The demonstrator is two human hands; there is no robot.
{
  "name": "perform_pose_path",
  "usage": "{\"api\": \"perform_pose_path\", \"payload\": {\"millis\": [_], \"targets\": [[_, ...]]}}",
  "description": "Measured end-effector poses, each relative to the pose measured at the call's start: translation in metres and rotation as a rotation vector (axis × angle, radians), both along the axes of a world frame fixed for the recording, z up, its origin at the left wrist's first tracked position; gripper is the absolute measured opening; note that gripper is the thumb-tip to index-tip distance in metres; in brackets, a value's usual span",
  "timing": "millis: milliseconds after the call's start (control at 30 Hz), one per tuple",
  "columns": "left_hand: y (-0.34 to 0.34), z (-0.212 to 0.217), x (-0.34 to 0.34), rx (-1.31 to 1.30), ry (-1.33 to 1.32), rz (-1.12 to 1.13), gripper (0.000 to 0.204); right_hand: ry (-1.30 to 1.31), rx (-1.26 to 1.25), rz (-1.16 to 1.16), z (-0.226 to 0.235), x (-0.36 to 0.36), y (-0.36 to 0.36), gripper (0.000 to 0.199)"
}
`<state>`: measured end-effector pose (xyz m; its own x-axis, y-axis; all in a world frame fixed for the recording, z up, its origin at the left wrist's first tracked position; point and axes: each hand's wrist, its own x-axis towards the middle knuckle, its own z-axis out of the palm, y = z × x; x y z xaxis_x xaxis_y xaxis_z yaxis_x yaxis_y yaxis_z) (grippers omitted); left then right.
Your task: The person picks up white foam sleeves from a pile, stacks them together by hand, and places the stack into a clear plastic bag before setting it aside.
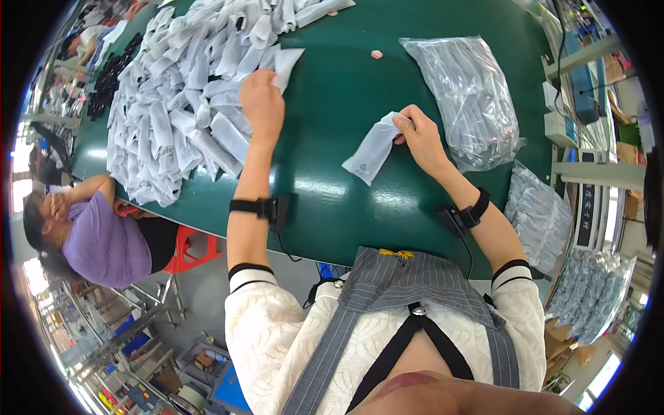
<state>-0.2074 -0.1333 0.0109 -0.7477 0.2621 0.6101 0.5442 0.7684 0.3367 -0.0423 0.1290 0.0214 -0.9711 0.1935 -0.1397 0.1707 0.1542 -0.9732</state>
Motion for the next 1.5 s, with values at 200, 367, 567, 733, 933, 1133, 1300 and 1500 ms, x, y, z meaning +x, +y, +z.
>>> {"api": "perform_pose_path", "payload": {"millis": [200, 367, 567, 733, 933, 1133, 1300, 1500], "targets": [[0.028, 0.074, 0.082, 0.818, -0.595, -0.261, 0.007, 0.038, -0.358, -0.145, -0.004, 0.021, 0.002, 0.019], [0.069, 0.013, 0.176, -0.040, -0.692, -0.375, 0.021, 0.008, -0.144, -0.007, -0.025, 0.030, -0.018, 0.013], [0.090, 0.000, 0.199, 0.116, -0.304, -0.506, 0.039, 0.312, 0.510, 0.168, 0.018, 0.069, -0.012, 0.018], [0.036, 0.006, 0.198, -0.027, -0.163, -0.537, 0.047, 0.273, 0.572, 0.305, -0.001, 0.085, -0.028, 0.019], [0.030, -0.013, 0.197, -0.092, -0.202, -0.395, 0.034, -0.230, 0.330, 0.576, -0.010, 0.059, -0.014, 0.019], [0.034, -0.021, 0.195, -0.126, -0.226, -0.444, 0.030, 0.281, 0.616, 0.358, 0.007, 0.033, -0.009, 0.020], [0.036, -0.007, 0.188, -0.170, -0.164, -0.437, 0.027, 0.400, 0.997, 0.468, -0.009, -0.001, -0.015, 0.024], [0.031, -0.006, 0.170, -0.219, -0.138, -0.518, 0.026, -0.355, 0.208, 0.961, 0.021, -0.012, -0.010, 0.036]]}}
